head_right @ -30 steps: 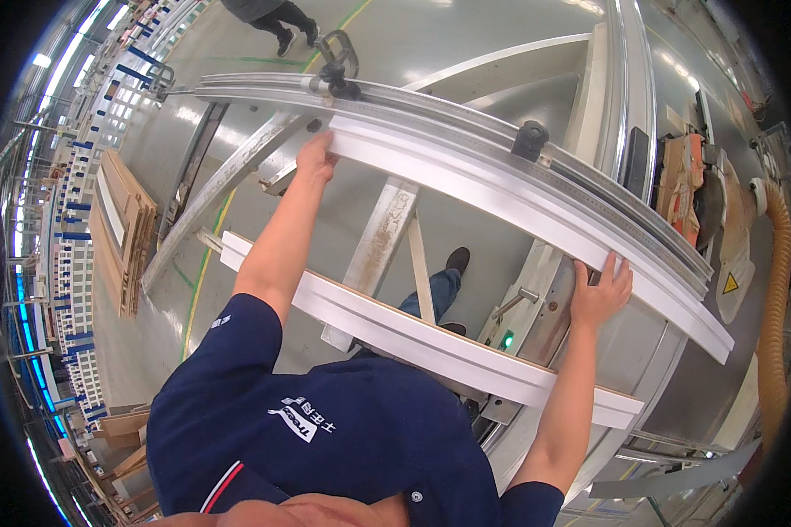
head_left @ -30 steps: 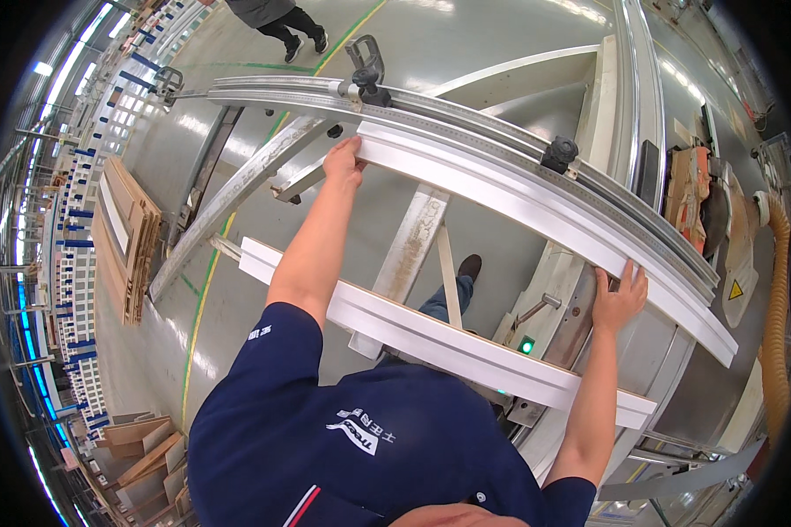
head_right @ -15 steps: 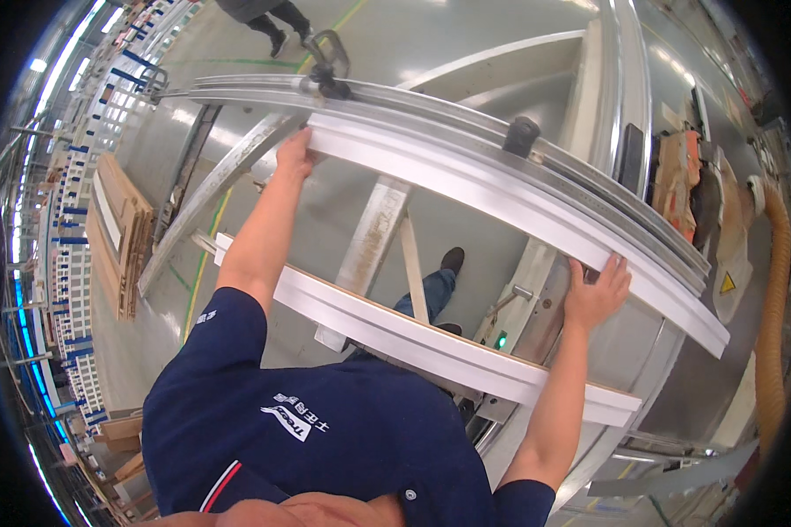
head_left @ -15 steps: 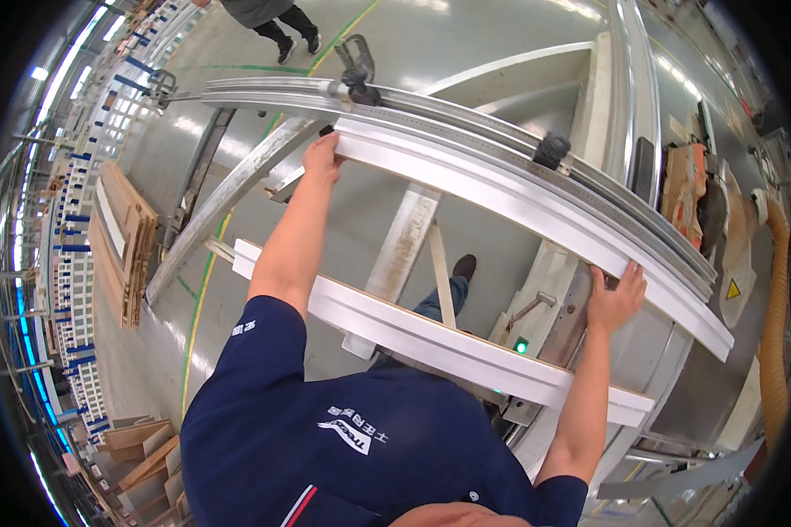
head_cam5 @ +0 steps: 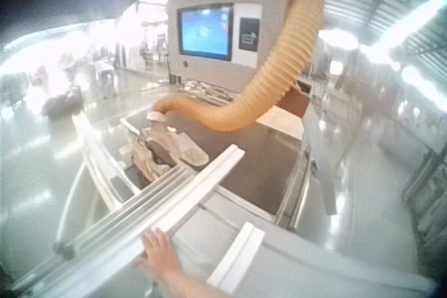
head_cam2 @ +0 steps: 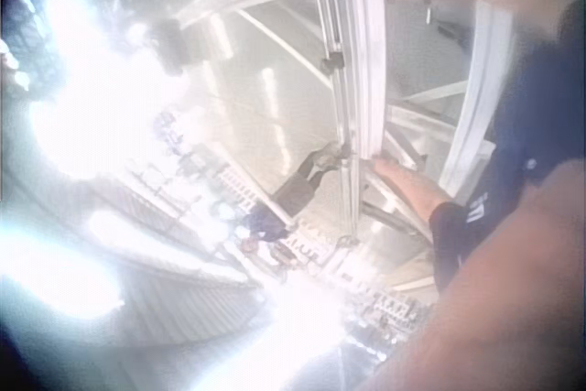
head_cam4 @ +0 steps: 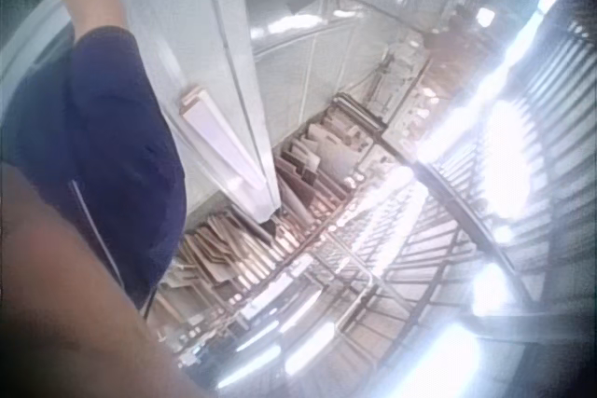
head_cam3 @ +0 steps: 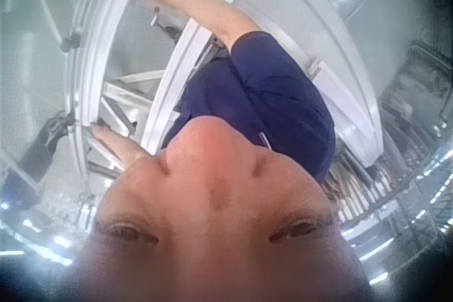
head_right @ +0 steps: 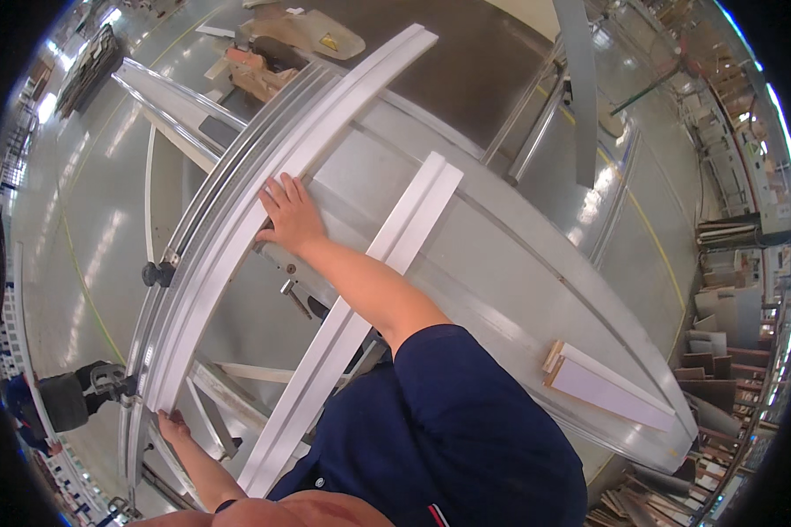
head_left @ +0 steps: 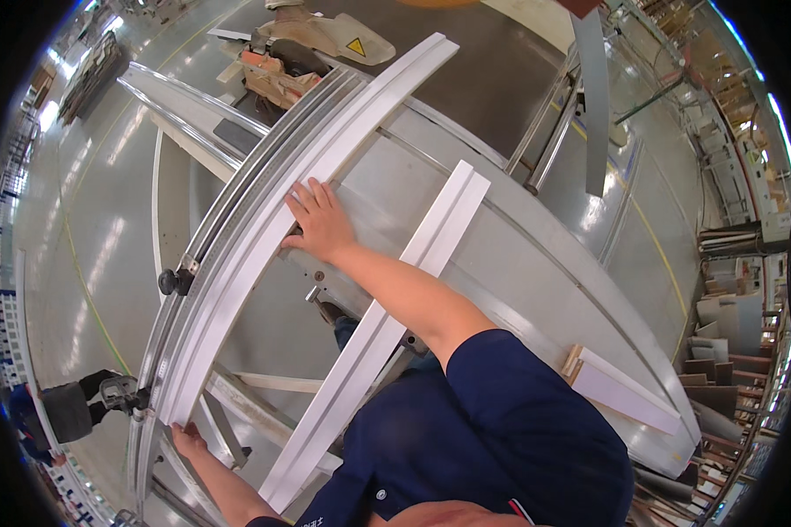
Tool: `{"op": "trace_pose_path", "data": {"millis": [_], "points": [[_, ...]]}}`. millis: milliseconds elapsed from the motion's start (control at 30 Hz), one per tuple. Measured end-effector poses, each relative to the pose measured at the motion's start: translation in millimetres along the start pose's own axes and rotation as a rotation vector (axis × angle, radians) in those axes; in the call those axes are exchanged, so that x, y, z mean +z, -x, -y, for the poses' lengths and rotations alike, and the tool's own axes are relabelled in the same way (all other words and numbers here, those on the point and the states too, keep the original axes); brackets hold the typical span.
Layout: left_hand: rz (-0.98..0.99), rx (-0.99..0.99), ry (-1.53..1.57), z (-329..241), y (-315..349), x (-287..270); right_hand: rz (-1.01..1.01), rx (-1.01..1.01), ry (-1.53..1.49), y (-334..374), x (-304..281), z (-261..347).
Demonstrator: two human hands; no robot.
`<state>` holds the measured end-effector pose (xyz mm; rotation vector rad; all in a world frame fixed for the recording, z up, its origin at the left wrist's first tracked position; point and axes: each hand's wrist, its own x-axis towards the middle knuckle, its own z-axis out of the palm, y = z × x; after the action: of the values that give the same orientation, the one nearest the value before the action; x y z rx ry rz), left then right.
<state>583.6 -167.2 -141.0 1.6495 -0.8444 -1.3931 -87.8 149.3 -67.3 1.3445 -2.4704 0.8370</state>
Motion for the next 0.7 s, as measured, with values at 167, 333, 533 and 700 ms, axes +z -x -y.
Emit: {"op": "trace_pose_path", "data": {"millis": [167,333,533,700], "points": [[-0.053,-0.018,0.011,-9.8,4.0,-6.6,0.067,0.020,-0.041,-0.1,6.6,5.5],[-0.097,-0.089,0.028,-17.6,5.3,6.7,0.084,0.030,0.003,-1.9,4.3,5.6],[-0.154,-0.135,0.177,-16.6,21.6,23.8,0.090,0.015,-0.007,-1.9,4.9,3.4],[0.068,-0.296,0.301,7.1,71.5,103.7,0.087,0.027,0.006,-0.1,4.5,-3.9]]}}
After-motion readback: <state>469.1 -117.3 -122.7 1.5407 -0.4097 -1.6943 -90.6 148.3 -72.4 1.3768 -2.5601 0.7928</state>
